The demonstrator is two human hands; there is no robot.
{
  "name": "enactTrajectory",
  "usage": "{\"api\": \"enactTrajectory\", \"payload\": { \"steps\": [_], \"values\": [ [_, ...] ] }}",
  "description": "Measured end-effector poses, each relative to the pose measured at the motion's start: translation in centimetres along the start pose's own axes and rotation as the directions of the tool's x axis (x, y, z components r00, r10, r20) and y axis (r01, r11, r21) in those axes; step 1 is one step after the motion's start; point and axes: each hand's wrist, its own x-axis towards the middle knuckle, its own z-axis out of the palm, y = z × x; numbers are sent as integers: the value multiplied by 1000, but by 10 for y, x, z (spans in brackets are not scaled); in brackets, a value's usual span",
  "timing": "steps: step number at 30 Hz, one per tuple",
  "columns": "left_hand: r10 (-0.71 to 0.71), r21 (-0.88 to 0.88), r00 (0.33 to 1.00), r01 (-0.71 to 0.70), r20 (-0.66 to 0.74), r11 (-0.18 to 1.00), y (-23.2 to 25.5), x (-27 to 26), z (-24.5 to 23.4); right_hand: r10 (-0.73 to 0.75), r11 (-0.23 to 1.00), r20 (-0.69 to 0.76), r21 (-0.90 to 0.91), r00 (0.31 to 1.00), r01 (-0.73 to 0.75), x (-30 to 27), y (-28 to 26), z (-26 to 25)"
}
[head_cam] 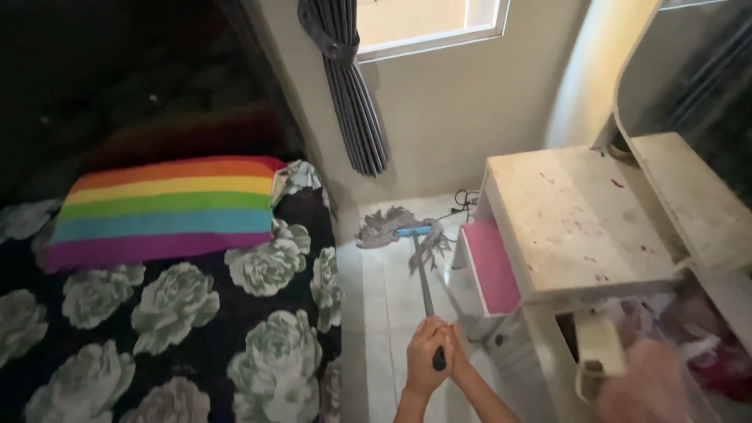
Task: The recorder is mopping the tile floor throughout a home interior.
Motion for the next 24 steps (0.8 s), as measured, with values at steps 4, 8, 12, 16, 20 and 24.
{"api": "enactTrajectory", "payload": {
  "steps": [4,8,12,16,20,24],
  "values": [
    [33,-11,999,-33,14,999,-38,39,9,-168,981,-193,-125,967,146,33,61,24],
    [6,-28,999,-4,51,1000,-73,67,19,-26,992,-30,-123,999,22,79,94,33],
    [21,-25,998,-20,58,999,-86,89,16,-73,897,-196,416,978,150,114,35,-11],
    [-8,13,998,7,69,1000,-86,92,12,-94,972,-132,201,987,119,123,29,-9],
    [1,78,998,-6,61,997,-68,73,6,-80,946,-122,302,989,114,101,-7,-18],
    [-24,99,999,20,42,995,-28,42,1,56,726,-19,688,998,-28,55,-11,-14]
  ]
}}
